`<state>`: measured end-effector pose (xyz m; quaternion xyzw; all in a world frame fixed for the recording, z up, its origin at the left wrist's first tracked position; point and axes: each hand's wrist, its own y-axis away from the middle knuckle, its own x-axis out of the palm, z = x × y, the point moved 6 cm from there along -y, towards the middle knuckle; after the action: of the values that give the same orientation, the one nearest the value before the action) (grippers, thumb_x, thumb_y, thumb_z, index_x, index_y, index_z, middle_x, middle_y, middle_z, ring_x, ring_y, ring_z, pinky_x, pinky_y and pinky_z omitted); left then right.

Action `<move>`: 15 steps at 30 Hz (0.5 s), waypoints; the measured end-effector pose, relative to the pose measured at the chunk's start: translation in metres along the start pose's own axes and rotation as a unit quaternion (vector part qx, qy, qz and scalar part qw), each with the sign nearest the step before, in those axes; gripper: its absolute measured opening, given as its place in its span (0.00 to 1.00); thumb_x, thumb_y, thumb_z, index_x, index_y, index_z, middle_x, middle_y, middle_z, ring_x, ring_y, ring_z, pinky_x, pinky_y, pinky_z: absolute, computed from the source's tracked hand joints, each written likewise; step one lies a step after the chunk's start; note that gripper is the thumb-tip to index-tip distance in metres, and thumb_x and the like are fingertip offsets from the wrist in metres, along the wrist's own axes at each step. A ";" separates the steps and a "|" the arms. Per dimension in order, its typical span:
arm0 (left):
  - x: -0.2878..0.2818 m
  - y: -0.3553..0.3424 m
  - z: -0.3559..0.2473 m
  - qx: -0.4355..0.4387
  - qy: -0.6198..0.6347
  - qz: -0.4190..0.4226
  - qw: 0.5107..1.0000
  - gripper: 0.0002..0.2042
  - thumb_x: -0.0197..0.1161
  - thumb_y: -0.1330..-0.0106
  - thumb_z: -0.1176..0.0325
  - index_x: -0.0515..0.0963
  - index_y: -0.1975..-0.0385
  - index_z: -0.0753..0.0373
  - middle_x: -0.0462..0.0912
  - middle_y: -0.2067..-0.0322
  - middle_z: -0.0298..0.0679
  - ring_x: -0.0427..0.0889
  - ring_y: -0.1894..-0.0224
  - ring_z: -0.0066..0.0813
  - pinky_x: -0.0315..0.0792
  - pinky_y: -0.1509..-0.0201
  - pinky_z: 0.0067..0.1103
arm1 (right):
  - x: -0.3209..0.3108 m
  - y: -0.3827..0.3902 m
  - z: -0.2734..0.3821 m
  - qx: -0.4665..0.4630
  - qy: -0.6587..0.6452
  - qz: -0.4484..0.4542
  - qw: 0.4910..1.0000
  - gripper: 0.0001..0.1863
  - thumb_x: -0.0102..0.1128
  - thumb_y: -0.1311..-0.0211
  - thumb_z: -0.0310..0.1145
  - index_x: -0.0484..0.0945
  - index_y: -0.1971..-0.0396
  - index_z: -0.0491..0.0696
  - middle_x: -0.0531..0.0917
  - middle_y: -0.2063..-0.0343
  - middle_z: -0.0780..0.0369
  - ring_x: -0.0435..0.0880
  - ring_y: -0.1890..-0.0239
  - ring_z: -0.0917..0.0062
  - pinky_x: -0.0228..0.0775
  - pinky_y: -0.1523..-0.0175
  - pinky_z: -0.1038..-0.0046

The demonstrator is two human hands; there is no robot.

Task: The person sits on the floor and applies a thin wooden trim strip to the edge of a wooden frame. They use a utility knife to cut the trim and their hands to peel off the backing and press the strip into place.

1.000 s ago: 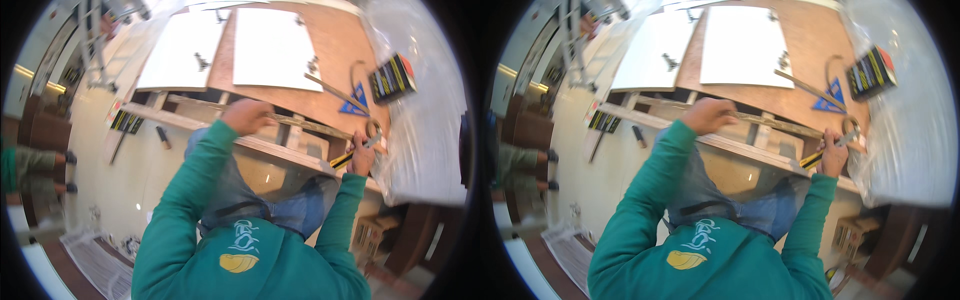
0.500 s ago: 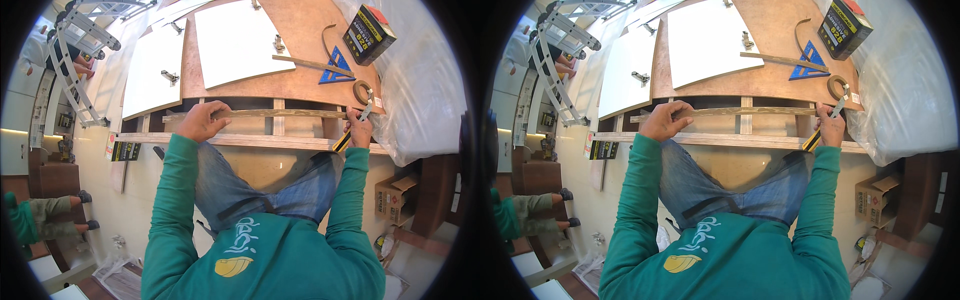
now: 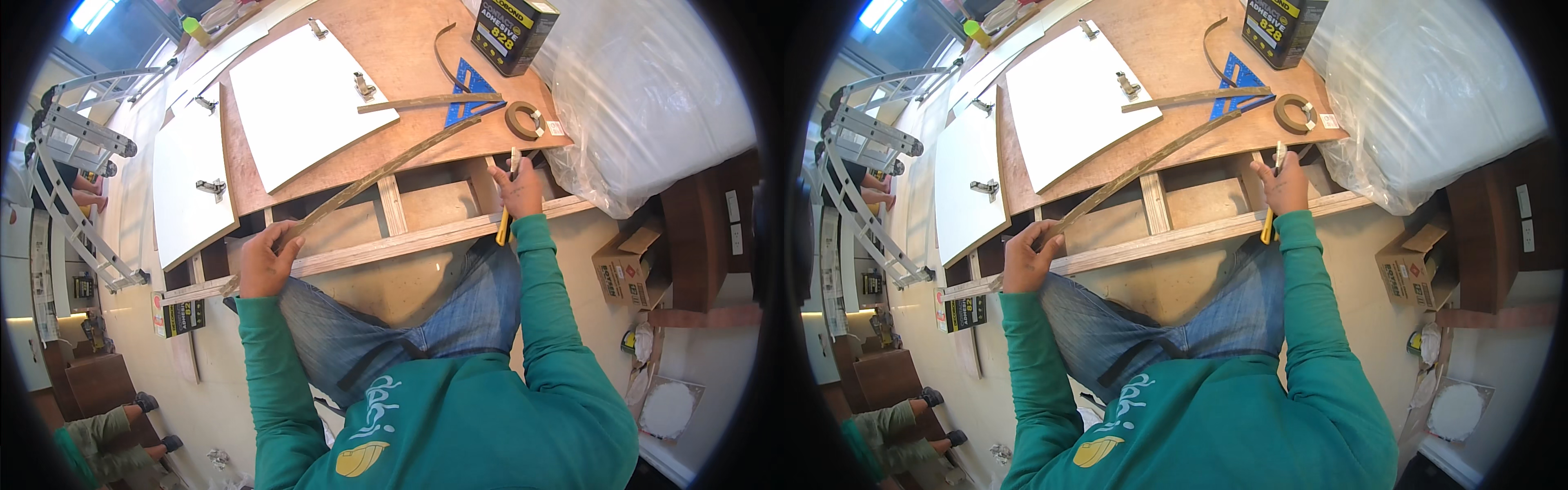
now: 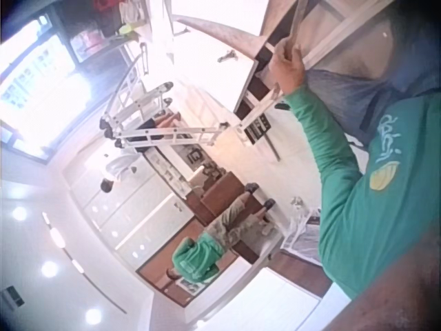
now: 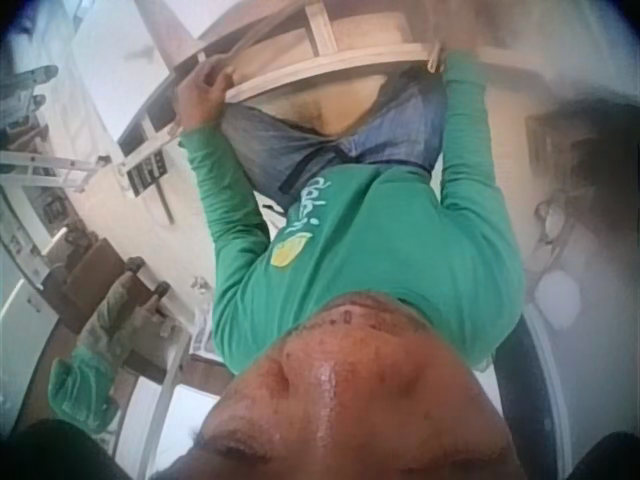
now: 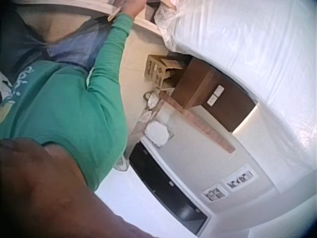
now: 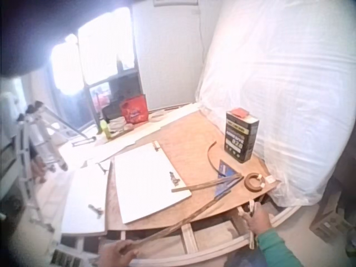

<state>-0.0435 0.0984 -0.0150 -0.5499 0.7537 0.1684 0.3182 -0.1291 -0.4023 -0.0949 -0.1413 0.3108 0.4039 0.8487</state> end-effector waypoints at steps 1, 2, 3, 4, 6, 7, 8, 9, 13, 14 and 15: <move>0.002 -0.002 -0.004 0.000 -0.003 0.001 1.000 0.14 0.74 0.30 0.69 0.87 0.49 0.69 0.89 0.69 0.41 0.85 0.67 0.24 0.79 0.58 0.24 | 0.007 -0.006 -0.010 -0.088 0.087 -0.031 0.992 0.30 0.77 0.30 0.47 0.76 0.44 0.38 0.82 0.60 0.48 0.85 0.57 0.58 0.83 0.56 0.58; 0.001 -0.002 -0.008 -0.004 -0.008 0.001 1.000 0.14 0.74 0.30 0.69 0.88 0.49 0.69 0.89 0.69 0.42 0.85 0.67 0.25 0.79 0.58 0.24 | 0.012 -0.005 0.001 -0.175 0.171 -0.056 0.968 0.32 0.78 0.31 0.45 0.75 0.42 0.37 0.82 0.58 0.46 0.84 0.53 0.53 0.82 0.50 0.55; 0.002 -0.002 -0.011 -0.008 -0.013 0.000 1.000 0.14 0.74 0.30 0.69 0.88 0.49 0.68 0.89 0.69 0.42 0.85 0.68 0.27 0.79 0.58 0.24 | 0.018 -0.004 -0.002 -0.154 0.114 -0.047 0.980 0.37 0.80 0.35 0.39 0.72 0.34 0.38 0.79 0.50 0.40 0.78 0.45 0.41 0.74 0.36 0.52; 0.004 -0.001 -0.011 -0.017 -0.009 0.005 1.000 0.14 0.74 0.30 0.68 0.88 0.49 0.68 0.89 0.68 0.43 0.85 0.68 0.28 0.80 0.58 0.24 | 0.021 -0.007 -0.002 -0.160 0.109 -0.066 0.979 0.38 0.80 0.36 0.39 0.71 0.33 0.38 0.78 0.48 0.40 0.78 0.45 0.42 0.75 0.37 0.52; 0.009 -0.002 -0.010 -0.036 0.000 0.014 0.999 0.15 0.75 0.30 0.68 0.88 0.48 0.67 0.90 0.67 0.45 0.87 0.68 0.30 0.80 0.58 0.26 | 0.026 -0.016 -0.002 -0.173 0.099 -0.103 0.974 0.41 0.81 0.38 0.37 0.69 0.30 0.38 0.76 0.44 0.40 0.79 0.46 0.42 0.75 0.37 0.52; 0.012 -0.001 -0.010 -0.030 0.005 0.010 0.999 0.15 0.75 0.31 0.67 0.88 0.48 0.66 0.90 0.66 0.45 0.87 0.67 0.31 0.80 0.58 0.27 | 0.030 -0.018 -0.002 -0.183 0.118 -0.097 0.971 0.42 0.81 0.39 0.37 0.69 0.30 0.38 0.76 0.44 0.40 0.79 0.45 0.42 0.75 0.37 0.53; 0.015 0.000 -0.010 -0.024 0.010 0.006 1.000 0.15 0.75 0.31 0.67 0.88 0.48 0.66 0.90 0.65 0.46 0.88 0.67 0.32 0.80 0.58 0.28 | 0.033 -0.018 -0.001 -0.193 0.137 -0.092 0.967 0.42 0.82 0.40 0.37 0.69 0.31 0.38 0.75 0.43 0.40 0.79 0.44 0.42 0.75 0.36 0.53; 0.016 0.001 -0.011 -0.018 0.015 0.002 1.000 0.16 0.75 0.31 0.66 0.88 0.47 0.66 0.90 0.65 0.47 0.88 0.67 0.34 0.81 0.58 0.29 | 0.035 -0.018 -0.001 -0.203 0.157 -0.087 0.963 0.42 0.82 0.40 0.37 0.70 0.31 0.38 0.75 0.42 0.40 0.79 0.43 0.42 0.75 0.36 0.53; 0.016 0.003 -0.021 -0.014 -0.028 0.024 0.999 0.16 0.75 0.31 0.64 0.87 0.48 0.64 0.91 0.63 0.49 0.90 0.65 0.41 0.81 0.57 0.31 | 0.034 -0.023 -0.019 -0.172 0.144 -0.052 0.973 0.42 0.82 0.40 0.41 0.71 0.32 0.38 0.78 0.43 0.40 0.79 0.40 0.44 0.75 0.34 0.54; 0.015 0.004 -0.025 -0.021 -0.036 0.027 0.999 0.16 0.75 0.31 0.64 0.88 0.48 0.64 0.91 0.62 0.50 0.90 0.65 0.43 0.81 0.57 0.32 | 0.035 -0.020 -0.014 -0.163 0.138 -0.041 0.976 0.42 0.82 0.40 0.42 0.71 0.32 0.39 0.78 0.43 0.40 0.79 0.40 0.44 0.75 0.34 0.54; 0.014 0.005 -0.027 -0.027 -0.043 0.031 0.998 0.16 0.75 0.31 0.63 0.88 0.48 0.64 0.91 0.62 0.50 0.90 0.65 0.45 0.81 0.57 0.33 | 0.032 -0.018 -0.011 -0.153 0.132 -0.029 0.979 0.42 0.81 0.39 0.43 0.71 0.31 0.39 0.78 0.43 0.40 0.79 0.40 0.44 0.75 0.34 0.54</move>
<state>-0.0584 0.0735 -0.0053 -0.5267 0.7513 0.2222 0.3299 -0.1039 -0.3998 -0.1243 -0.3307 0.3507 0.3994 0.7798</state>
